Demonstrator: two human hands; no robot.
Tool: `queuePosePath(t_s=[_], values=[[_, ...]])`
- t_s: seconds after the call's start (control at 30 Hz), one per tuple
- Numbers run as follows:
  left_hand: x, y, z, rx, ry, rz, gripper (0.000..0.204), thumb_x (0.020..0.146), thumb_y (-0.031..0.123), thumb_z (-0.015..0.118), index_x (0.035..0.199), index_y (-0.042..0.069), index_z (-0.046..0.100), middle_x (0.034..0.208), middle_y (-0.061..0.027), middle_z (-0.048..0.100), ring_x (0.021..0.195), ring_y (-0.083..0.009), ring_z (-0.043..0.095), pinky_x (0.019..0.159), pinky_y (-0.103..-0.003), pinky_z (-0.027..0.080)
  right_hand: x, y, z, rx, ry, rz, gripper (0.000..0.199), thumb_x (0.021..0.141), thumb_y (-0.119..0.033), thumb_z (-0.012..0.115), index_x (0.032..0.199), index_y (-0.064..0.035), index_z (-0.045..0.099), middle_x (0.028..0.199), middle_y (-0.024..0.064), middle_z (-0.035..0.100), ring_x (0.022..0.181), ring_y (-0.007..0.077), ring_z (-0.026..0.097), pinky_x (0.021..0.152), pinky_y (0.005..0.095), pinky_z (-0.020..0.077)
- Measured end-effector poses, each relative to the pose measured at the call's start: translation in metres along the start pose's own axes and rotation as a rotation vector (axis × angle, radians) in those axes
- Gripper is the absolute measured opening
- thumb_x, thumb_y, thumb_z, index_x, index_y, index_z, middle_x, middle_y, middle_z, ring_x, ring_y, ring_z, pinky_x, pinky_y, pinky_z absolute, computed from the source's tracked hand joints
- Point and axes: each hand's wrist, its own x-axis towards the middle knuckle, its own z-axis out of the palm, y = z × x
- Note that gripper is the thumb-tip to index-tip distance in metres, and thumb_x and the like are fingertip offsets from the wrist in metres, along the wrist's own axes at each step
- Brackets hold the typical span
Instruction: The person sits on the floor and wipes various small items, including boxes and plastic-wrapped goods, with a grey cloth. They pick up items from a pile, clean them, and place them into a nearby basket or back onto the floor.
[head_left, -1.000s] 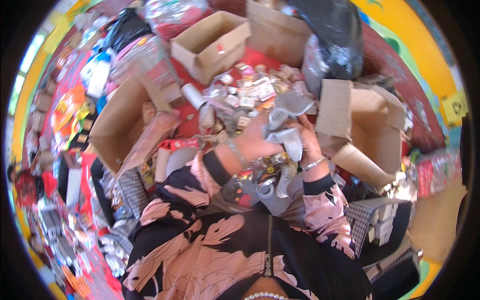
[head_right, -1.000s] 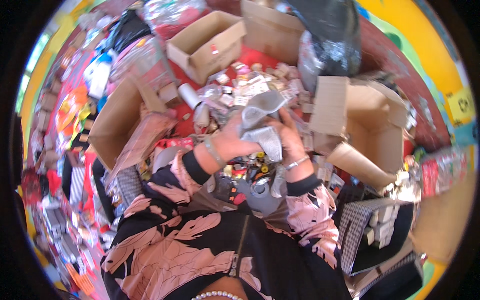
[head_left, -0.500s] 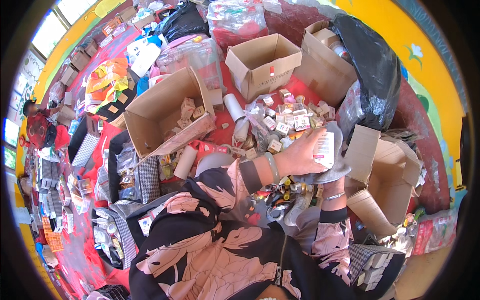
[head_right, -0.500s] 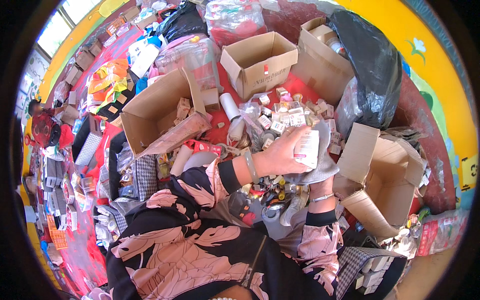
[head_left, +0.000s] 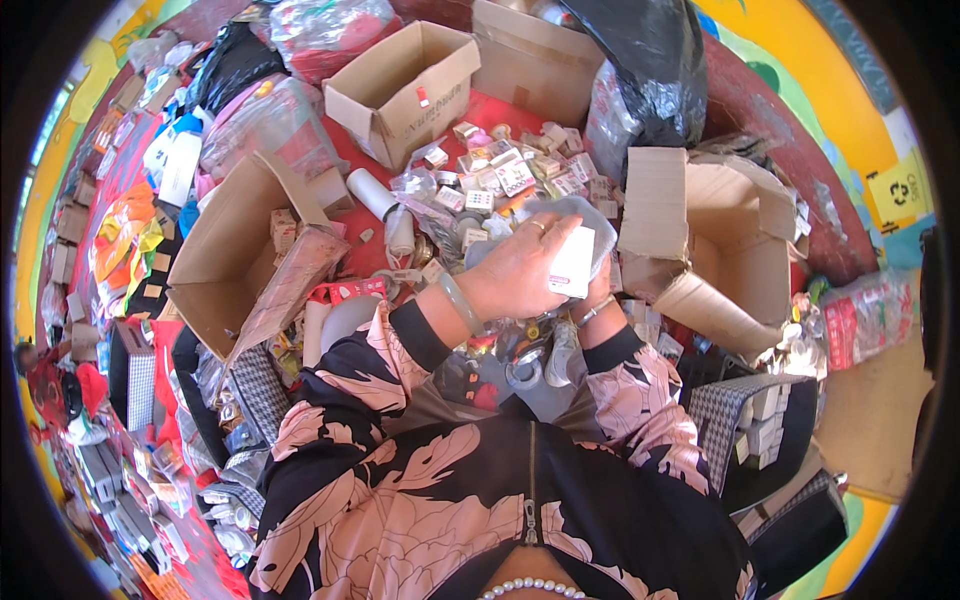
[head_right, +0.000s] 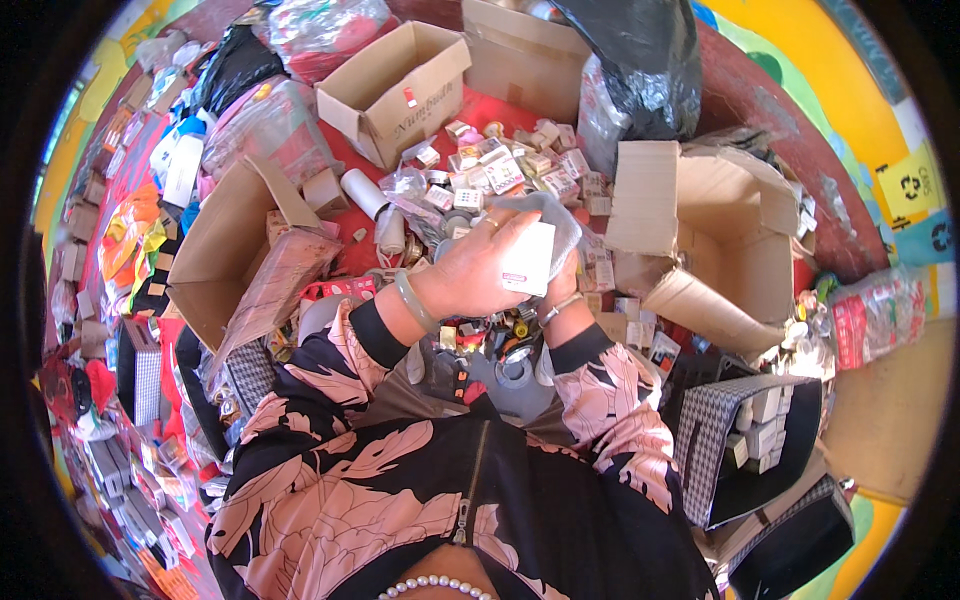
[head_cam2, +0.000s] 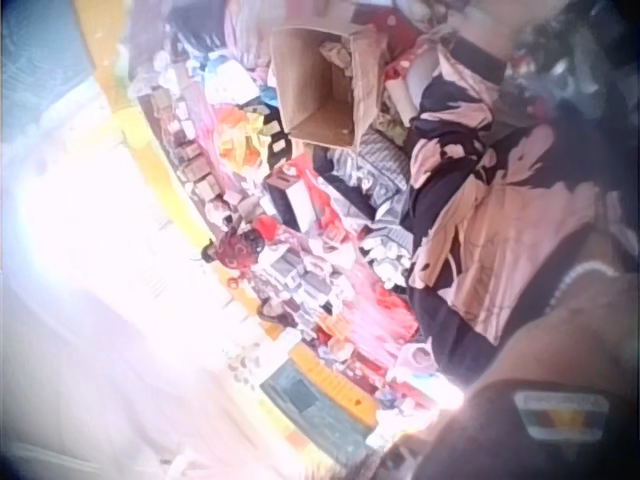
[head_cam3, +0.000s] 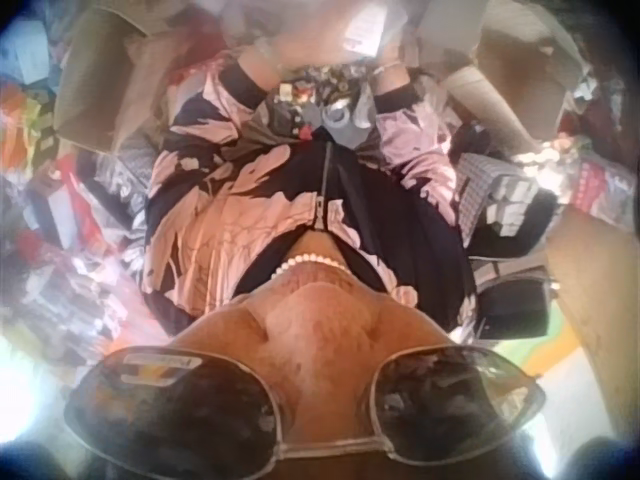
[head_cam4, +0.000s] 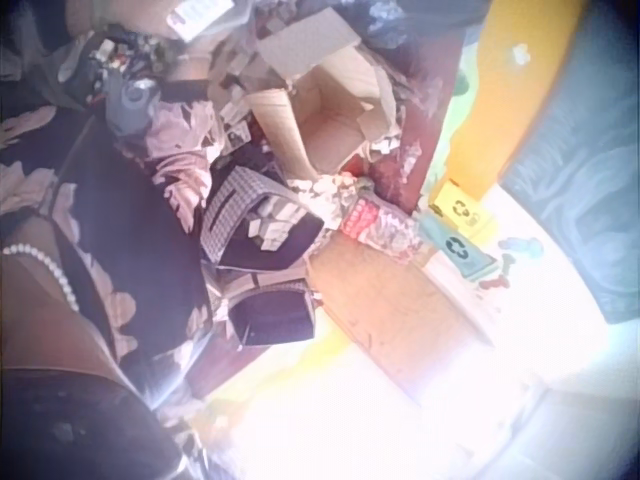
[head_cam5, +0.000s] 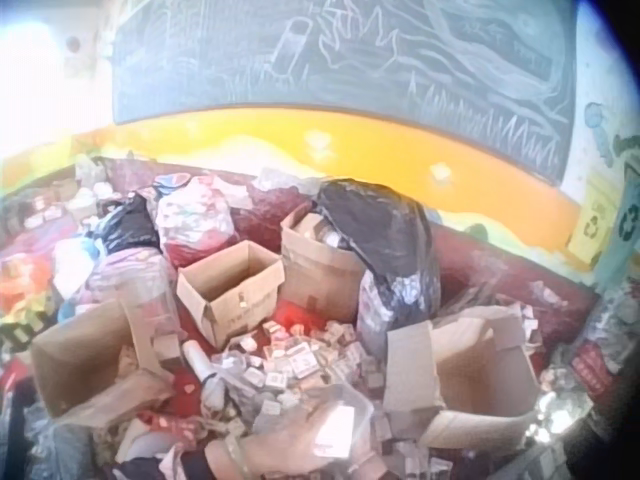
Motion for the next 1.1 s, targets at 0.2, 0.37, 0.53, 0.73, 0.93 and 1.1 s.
queuePosePath(t_s=[0.2, 0.37, 0.53, 0.73, 0.93, 1.1], values=[[0.011, -0.003, -0.022, -0.735, 0.095, -0.385, 0.061, 0.068, 0.009, 0.065, 0.122, -0.002, 0.038, 0.116, -0.017, 0.05, 0.106, -0.0272, 0.052, 0.09, -0.036, 0.042, 0.008, -0.026, 0.024, -0.82, -0.141, -0.246, 0.033, 0.089, -0.022, 0.038, 0.112, -0.0011, 0.05, 0.105, 0.0135, 0.058, 0.094, 0.024, 0.058, 0.083, 0.0367, 0.0485], [0.011, -0.031, -0.019, -1.652, 0.27, -0.725, 0.043, 0.086, 0.028, 0.054, 0.119, 0.003, 0.044, 0.114, -0.0099, 0.053, 0.104, -0.0223, 0.053, 0.093, -0.039, 0.041, 0.007, -0.03, 0.104, -0.586, -0.012, -0.35, 0.034, 0.085, -0.022, 0.048, 0.112, -0.0009, 0.049, 0.098, 0.0105, 0.061, 0.087, 0.023, 0.06, 0.08, 0.0347, 0.0492], [0.009, -0.016, -0.004, -1.336, 0.051, -0.867, 0.045, 0.085, 0.029, 0.055, 0.12, 0.003, 0.043, 0.116, -0.0082, 0.053, 0.106, -0.0203, 0.052, 0.094, -0.038, 0.038, 0.007, -0.031, 0.053, 0.006, 0.158, 0.036, 0.034, 0.087, -0.032, 0.047, 0.103, -0.0032, 0.054, 0.092, 0.0105, 0.062, 0.08, 0.0235, 0.063, 0.07, 0.0351, 0.0524], [0.008, -0.017, -0.003, -1.153, -0.051, -0.642, 0.049, 0.086, 0.027, 0.055, 0.124, 0.0, 0.039, 0.117, -0.0107, 0.052, 0.109, -0.0212, 0.051, 0.094, -0.035, 0.039, 0.005, -0.029, 0.018, -0.055, 0.156, -0.135, 0.031, 0.089, -0.029, 0.045, 0.105, -0.004, 0.053, 0.098, 0.0117, 0.06, 0.087, 0.0239, 0.06, 0.075, 0.0363, 0.0504], [0.009, -0.026, -0.007, -1.771, 0.09, -0.832, 0.048, 0.089, 0.037, 0.046, 0.126, 0.006, 0.038, 0.119, -0.0124, 0.052, 0.107, -0.0266, 0.053, 0.093, -0.043, 0.042, 0.005, -0.039, 0.065, 0.11, 0.142, -0.039, 0.036, 0.09, -0.037, 0.042, 0.108, -0.0077, 0.052, 0.108, 0.0073, 0.056, 0.099, 0.0237, 0.053, 0.086, 0.0381, 0.0433], [0.004, -0.014, 0.005, -1.442, -0.101, -0.94, 0.05, 0.088, 0.042, 0.048, 0.124, 0.007, 0.04, 0.115, -0.0136, 0.052, 0.102, -0.0274, 0.054, 0.091, -0.042, 0.042, 0.002, -0.021, 0.06, -0.218, 0.152, -0.195, 0.038, 0.08, -0.028, 0.064, 0.11, -0.0082, 0.051, 0.1, 0.0046, 0.059, 0.085, 0.0151, 0.059, 0.071, 0.0287, 0.05]])
